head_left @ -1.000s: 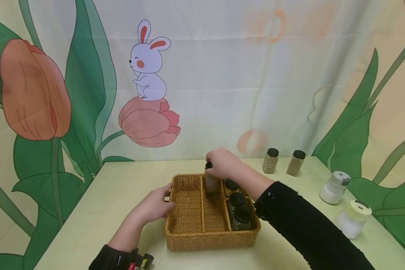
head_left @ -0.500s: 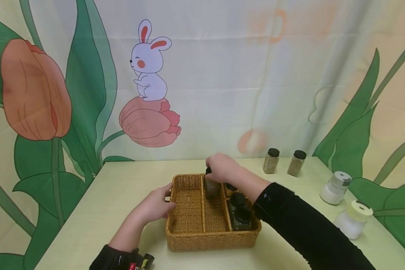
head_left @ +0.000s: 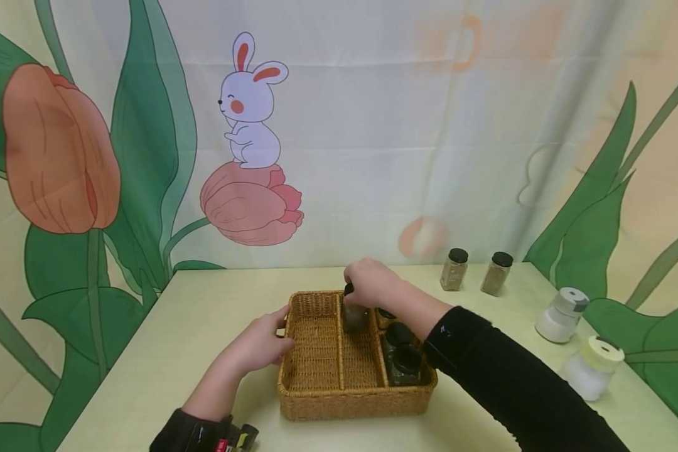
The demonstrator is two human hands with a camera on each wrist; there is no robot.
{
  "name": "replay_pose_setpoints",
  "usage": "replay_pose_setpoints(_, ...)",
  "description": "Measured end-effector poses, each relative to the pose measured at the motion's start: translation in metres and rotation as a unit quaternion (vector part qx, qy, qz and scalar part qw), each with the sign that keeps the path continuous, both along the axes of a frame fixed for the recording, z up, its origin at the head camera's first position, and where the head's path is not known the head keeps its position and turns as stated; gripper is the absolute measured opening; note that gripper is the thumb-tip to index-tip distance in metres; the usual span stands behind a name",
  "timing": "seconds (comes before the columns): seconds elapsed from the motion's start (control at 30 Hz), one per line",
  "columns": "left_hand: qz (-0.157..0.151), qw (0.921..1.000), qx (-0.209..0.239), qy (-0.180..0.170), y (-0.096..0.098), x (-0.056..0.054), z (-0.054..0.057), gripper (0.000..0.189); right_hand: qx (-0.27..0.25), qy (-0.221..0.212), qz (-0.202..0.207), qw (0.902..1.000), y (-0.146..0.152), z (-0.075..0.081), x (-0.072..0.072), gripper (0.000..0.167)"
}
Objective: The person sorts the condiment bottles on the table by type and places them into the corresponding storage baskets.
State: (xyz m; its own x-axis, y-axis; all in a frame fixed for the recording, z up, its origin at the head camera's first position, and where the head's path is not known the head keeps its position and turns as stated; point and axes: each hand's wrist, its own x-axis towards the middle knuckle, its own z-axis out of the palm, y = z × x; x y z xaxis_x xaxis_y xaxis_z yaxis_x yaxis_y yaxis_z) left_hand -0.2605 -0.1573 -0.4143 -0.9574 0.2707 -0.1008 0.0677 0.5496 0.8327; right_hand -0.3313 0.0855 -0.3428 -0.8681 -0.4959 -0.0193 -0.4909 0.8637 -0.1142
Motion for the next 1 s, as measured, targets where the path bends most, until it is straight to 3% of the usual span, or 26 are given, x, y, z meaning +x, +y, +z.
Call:
replay_pose_setpoints(0.53,0.002,0.9999,-0.008,0.011,0.0,0.0,0.0,0.078,-0.002,-0.019,0.004,0.9998,0.002,0.003,-0.001,0.046)
replay_pose_setpoints(1.0,0.002,1.0,-0.004,0.004,0.0,0.0,0.001,0.078,-0.033,0.024,0.024,0.9989,0.011,0.022,0.002,0.051)
